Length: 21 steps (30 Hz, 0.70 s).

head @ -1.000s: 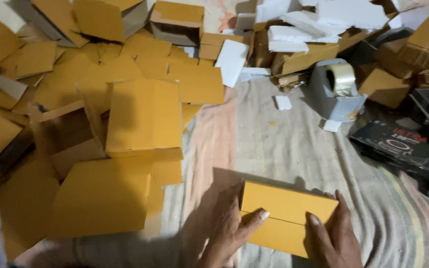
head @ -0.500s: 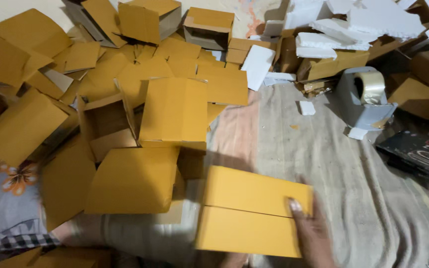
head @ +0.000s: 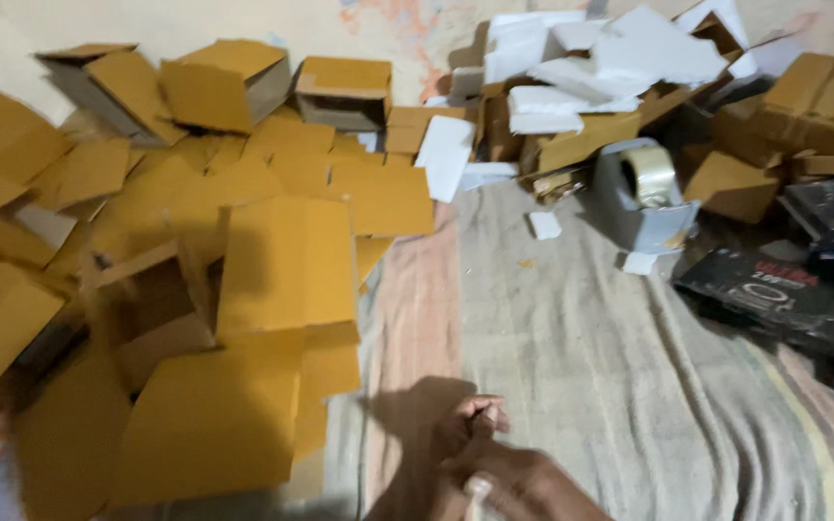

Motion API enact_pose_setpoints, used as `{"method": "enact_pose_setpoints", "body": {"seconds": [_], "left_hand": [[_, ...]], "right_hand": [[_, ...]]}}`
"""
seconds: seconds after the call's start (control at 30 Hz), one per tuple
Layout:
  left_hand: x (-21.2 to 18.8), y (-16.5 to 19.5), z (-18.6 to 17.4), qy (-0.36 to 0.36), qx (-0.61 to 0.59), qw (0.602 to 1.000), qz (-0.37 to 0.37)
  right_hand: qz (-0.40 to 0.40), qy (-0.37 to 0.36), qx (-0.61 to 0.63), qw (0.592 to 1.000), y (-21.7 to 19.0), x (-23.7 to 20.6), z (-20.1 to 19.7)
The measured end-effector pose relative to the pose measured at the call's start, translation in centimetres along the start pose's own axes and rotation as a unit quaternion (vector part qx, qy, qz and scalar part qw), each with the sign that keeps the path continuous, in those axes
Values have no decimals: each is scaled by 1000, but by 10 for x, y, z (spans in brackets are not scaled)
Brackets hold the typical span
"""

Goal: The person folds flat yellow cardboard boxes into open box shapes on a bed, pressing the sides and flaps flat with both hands, and sets each finished box onto a pile of folded boxes before picking up the next flat one.

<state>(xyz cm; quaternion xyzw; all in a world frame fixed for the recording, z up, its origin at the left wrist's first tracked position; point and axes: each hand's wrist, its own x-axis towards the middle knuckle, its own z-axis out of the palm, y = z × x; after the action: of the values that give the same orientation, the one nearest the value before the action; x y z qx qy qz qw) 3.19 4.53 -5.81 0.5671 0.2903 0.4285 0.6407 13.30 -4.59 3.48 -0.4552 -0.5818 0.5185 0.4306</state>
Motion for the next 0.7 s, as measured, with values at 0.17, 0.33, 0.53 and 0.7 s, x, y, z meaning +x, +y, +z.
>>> {"method": "enact_pose_setpoints", "body": {"seconds": [0.17,0.33,0.53,0.7], "left_hand": [[70,20,8,80,24,996,30],[133,43,10,139,312,912,228],[156,35,-13,91,526,831,156],[165,-6,-10,110,380,911,118]], "right_hand": [[103,147,19,983,25,-17,-58],[150,174,52,972,28,15,-73],[95,198,129,967,27,84,-93],[112,246,208,940,36,195,-120]]}}
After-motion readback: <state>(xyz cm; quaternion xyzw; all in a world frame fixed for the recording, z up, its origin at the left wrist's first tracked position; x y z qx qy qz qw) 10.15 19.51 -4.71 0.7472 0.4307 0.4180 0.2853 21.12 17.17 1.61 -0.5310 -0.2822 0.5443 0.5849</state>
